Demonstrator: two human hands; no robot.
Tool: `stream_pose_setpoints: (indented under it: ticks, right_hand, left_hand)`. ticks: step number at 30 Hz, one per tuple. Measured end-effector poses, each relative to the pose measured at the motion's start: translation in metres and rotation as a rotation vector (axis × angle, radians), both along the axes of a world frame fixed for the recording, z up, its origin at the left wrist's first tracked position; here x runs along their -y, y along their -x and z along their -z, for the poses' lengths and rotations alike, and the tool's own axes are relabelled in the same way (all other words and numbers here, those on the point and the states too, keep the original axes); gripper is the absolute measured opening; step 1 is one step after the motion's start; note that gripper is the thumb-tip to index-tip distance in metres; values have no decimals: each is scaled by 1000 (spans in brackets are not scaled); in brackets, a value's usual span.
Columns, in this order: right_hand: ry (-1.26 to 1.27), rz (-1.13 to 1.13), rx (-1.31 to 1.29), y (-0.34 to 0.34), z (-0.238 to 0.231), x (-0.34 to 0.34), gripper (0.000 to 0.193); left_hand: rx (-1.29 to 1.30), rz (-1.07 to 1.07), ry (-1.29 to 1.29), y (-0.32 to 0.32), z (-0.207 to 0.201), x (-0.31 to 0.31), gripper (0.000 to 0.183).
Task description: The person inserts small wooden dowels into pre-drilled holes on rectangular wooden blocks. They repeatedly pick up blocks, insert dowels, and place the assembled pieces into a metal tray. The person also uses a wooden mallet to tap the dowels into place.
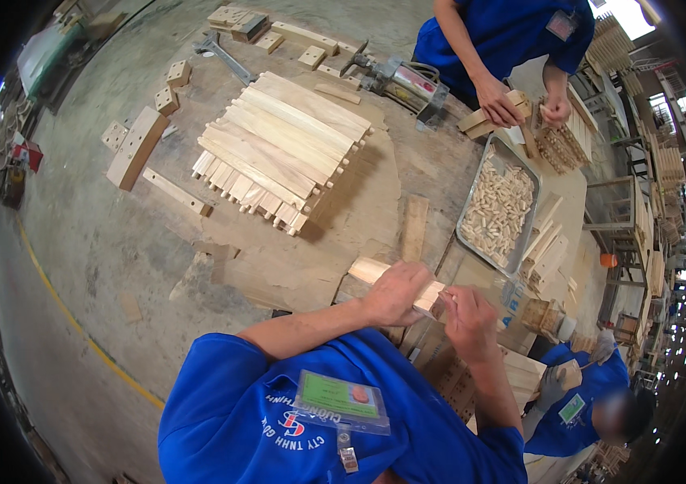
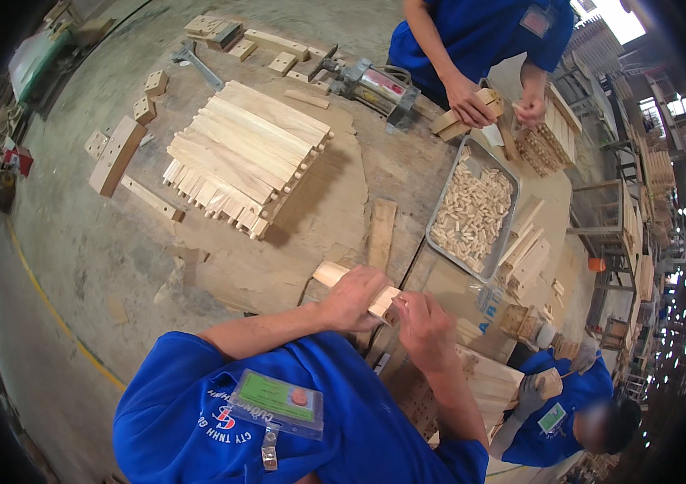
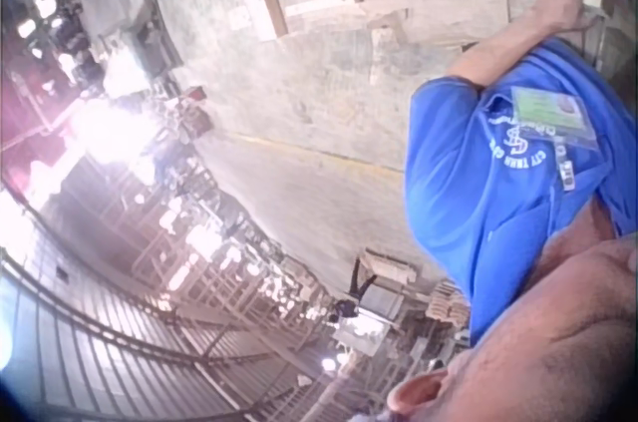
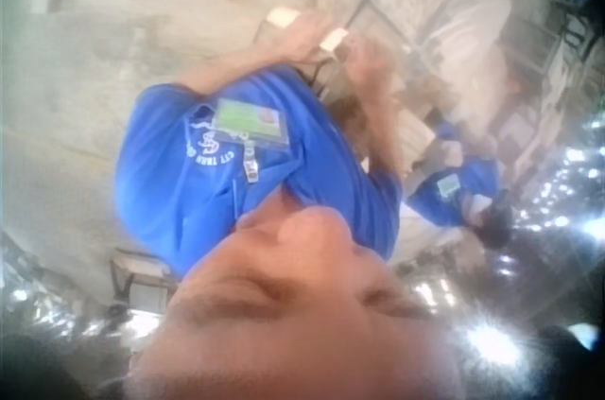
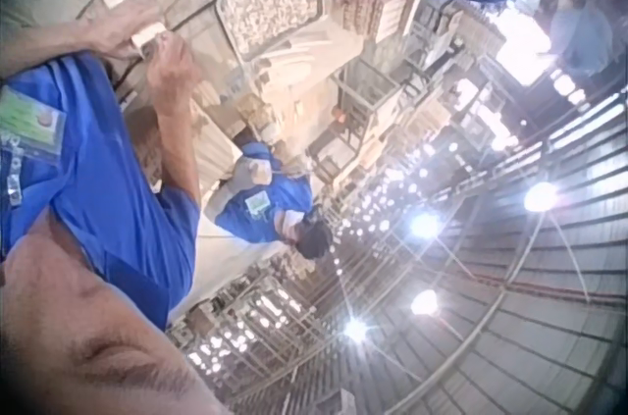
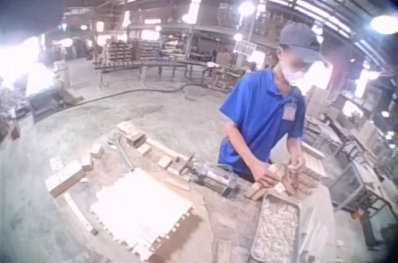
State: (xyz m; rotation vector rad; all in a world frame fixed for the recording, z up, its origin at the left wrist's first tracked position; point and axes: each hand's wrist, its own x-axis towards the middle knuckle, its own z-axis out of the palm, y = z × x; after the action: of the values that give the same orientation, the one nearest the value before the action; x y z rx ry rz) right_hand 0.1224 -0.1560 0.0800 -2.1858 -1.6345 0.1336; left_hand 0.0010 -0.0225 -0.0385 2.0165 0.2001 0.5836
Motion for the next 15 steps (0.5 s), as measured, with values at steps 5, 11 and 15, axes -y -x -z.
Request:
stream_pose_setpoints:
  ticks: [5, 11, 15]
  right_hand:
    - [-74, -1, -44, -3, -4, -6, 15]
    - [-228, 400, -1204, -24, 7, 14, 29]
    - [-294, 478, -1609, -4, -3, -5, 41]
  left_hand:
    - [-5, -12, -3, -2, -5, -5, 51]
    - [15, -124, 70, 0, 3, -12, 51]
    - [21, -130, 112, 1, 1, -15, 51]
